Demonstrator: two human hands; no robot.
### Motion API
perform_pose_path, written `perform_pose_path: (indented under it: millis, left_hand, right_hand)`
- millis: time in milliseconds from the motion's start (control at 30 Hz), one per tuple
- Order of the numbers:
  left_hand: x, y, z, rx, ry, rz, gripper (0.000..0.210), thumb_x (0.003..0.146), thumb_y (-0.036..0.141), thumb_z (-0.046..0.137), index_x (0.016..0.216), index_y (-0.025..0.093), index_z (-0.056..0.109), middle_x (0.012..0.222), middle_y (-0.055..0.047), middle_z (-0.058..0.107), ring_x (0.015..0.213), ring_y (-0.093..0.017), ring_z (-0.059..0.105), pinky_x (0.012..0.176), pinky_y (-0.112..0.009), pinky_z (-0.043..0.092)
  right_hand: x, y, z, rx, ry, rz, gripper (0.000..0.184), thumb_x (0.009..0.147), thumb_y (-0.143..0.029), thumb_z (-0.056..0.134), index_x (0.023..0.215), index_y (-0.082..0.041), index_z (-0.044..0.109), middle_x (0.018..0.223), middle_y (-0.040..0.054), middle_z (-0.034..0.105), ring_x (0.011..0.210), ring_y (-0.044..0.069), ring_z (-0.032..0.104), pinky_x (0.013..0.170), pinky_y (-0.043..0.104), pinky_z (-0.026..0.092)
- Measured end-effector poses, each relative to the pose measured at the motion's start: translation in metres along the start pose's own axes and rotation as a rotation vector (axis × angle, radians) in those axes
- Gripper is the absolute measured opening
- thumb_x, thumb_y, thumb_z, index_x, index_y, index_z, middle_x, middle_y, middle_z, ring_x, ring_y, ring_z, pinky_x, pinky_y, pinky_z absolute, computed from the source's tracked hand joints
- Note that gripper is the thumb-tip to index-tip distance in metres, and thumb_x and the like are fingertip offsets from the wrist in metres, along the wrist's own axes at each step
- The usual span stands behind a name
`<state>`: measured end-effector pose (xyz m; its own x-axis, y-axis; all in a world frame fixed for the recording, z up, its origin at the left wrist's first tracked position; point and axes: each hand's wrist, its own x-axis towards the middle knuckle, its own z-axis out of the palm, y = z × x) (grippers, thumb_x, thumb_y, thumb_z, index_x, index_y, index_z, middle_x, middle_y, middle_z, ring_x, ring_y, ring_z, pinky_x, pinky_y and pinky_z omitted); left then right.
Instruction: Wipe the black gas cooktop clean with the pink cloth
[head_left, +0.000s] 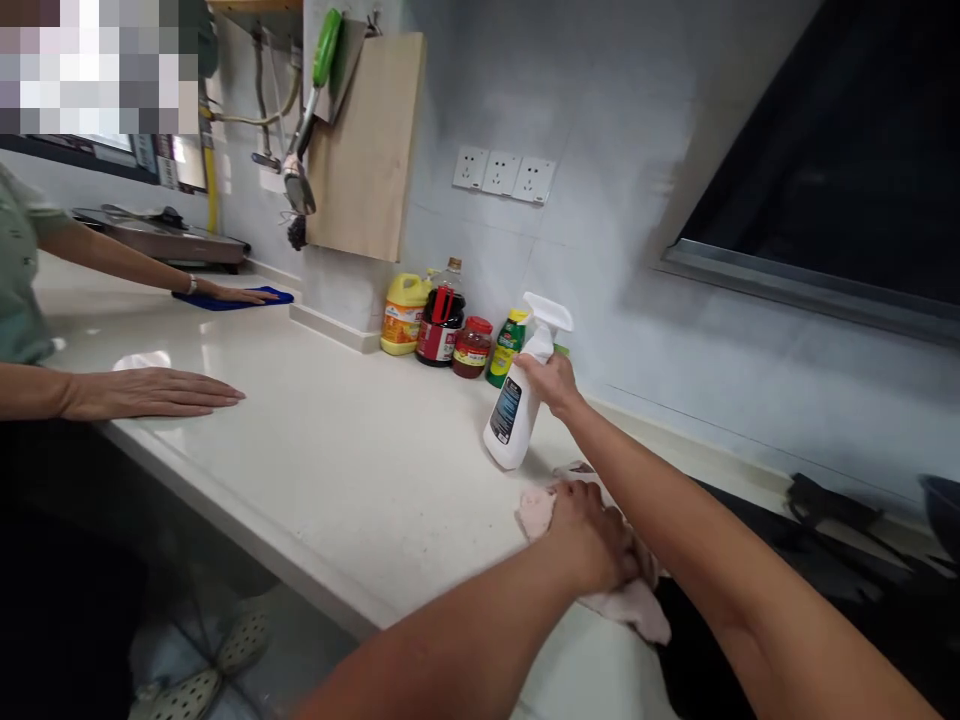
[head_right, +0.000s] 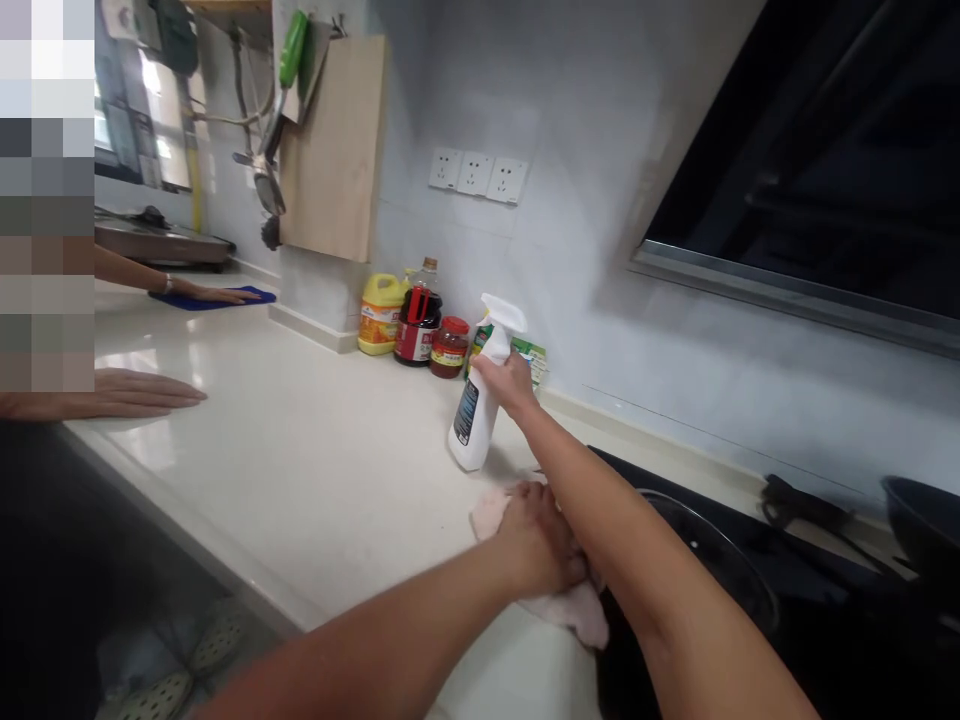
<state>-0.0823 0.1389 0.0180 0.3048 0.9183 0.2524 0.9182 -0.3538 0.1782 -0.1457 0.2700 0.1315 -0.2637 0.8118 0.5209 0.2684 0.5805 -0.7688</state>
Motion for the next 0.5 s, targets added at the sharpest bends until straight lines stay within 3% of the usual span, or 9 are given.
perform_pose_path:
  millis: [67,167,300,433,500]
  left_hand:
    - [-0.005,0.0,-0.005,0.047,0.009,-0.037,0.063,0.086,0.058,0.051,0.124,0.011,0.067,0.127,-0.026,0.059,0.118,-0.043,0.048,0.098,-0.059,0.033]
    - [-0.012,-0.002,-0.012,0.023,0.057,-0.011,0.054,0.087,0.052,0.049,0.126,0.017,0.065,0.129,-0.018,0.06,0.122,-0.037,0.048,0.102,-0.051,0.033]
    - [-0.011,-0.004,-0.014,0.052,0.075,-0.048,0.057,0.087,0.055,0.05,0.131,0.02,0.061,0.132,-0.017,0.057,0.123,-0.036,0.049,0.103,-0.05,0.034]
    - [-0.003,-0.005,-0.011,0.078,0.064,-0.044,0.058,0.088,0.052,0.048,0.129,0.015,0.062,0.132,-0.022,0.055,0.124,-0.041,0.047,0.102,-0.054,0.033]
    - [0.0,-0.005,-0.011,0.105,0.066,-0.045,0.056,0.088,0.051,0.046,0.128,0.015,0.063,0.131,-0.022,0.056,0.123,-0.04,0.048,0.101,-0.053,0.034]
  right_hand:
    - [-0.017,-0.008,-0.039,0.019,0.086,-0.026,0.051,0.069,-0.054,0.071,0.104,-0.017,0.064,0.103,0.0083,0.072,0.092,0.025,0.063,0.082,0.039,0.053]
    - [-0.049,-0.024,-0.115,0.139,0.234,-0.083,0.053,0.069,-0.05,0.074,0.106,-0.015,0.06,0.103,0.0111,0.071,0.093,0.027,0.066,0.08,0.04,0.055]
    - [-0.11,-0.05,-0.226,0.194,0.22,-0.085,0.042,0.071,-0.037,0.074,0.105,-0.017,0.06,0.098,0.0087,0.073,0.094,0.028,0.071,0.078,0.044,0.058]
    - [-0.189,-0.059,-0.314,-0.02,0.232,0.106,0.07,0.065,-0.033,0.079,0.129,-0.022,0.053,0.113,0.0093,0.071,0.079,0.026,0.072,0.061,0.039,0.058]
    - [-0.23,-0.054,-0.346,-0.108,0.165,0.291,0.078,0.067,-0.034,0.079,0.138,-0.024,0.048,0.105,0.0074,0.073,0.073,0.023,0.07,0.059,0.035,0.056]
